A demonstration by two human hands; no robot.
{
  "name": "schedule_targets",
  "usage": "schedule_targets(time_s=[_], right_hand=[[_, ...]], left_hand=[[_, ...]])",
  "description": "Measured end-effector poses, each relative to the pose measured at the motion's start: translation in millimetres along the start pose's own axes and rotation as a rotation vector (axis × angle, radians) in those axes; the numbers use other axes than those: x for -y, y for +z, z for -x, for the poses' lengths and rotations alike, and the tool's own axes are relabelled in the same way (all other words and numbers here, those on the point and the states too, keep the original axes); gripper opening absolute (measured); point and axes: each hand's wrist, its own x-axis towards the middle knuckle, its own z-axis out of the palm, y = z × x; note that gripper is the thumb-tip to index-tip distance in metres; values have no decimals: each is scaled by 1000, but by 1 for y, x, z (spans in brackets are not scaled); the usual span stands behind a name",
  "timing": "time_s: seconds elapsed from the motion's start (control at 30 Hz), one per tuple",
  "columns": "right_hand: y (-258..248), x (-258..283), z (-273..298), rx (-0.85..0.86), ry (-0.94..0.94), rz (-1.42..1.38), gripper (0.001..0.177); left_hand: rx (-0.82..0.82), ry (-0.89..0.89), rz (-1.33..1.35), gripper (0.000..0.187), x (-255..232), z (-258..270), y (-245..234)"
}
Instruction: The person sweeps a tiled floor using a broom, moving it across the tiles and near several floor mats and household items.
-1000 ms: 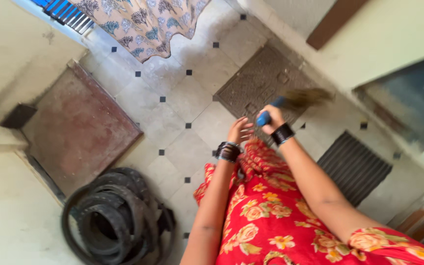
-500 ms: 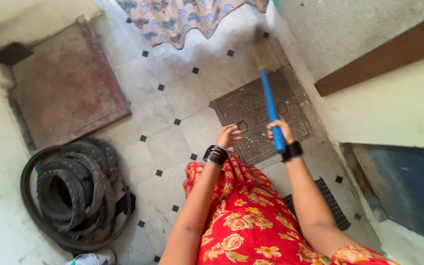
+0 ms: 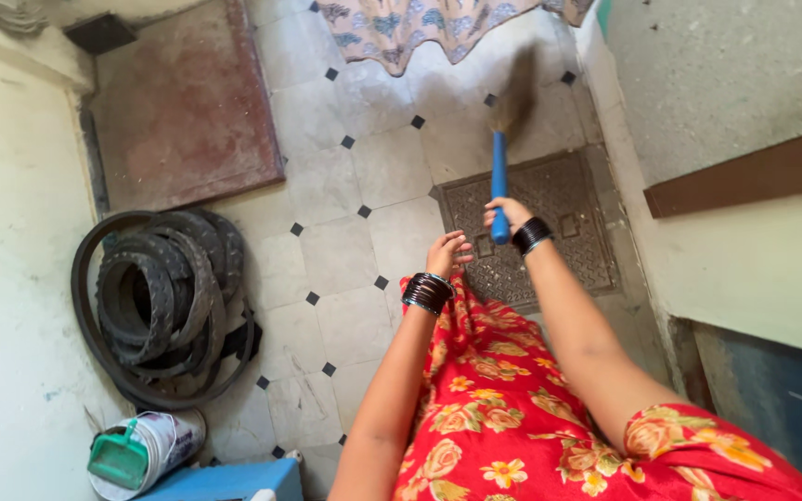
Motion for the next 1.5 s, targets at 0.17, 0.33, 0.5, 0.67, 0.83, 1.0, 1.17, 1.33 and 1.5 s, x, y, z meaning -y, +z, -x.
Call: schedule_targets(time_s=[0.17, 0.33, 0.5, 0.67, 0.83, 1.0, 1.17, 1.33, 1.5], right_hand=[[-27, 40, 21, 181, 49, -135, 17], [-30, -29, 32, 74, -87, -28, 15], [-13, -76, 25, 40, 150, 96, 17], [-11, -47, 28, 109, 331, 42, 13], [-58, 8, 71, 352, 269, -25, 10], [-80, -40, 100, 156, 248, 77, 14], [-39, -92, 81, 163, 313, 283, 14], [20, -92, 73, 173, 606, -3, 10], [34, -84, 102, 326, 530, 400, 8]], left_hand=[[-17, 51, 152, 54, 12, 0, 6], [-81, 20, 251, 60, 34, 8, 37], [-194, -36, 538, 68, 64, 25, 61], [-249, -1, 656, 70, 91, 38, 65], [-157, 175, 714, 70, 101, 47, 75], [-148, 111, 712, 66, 103, 60, 82], [-190, 91, 796, 64, 105, 73, 77], [-255, 115, 866, 65, 102, 85, 52], [-134, 277, 1034, 62, 80, 86, 47]])
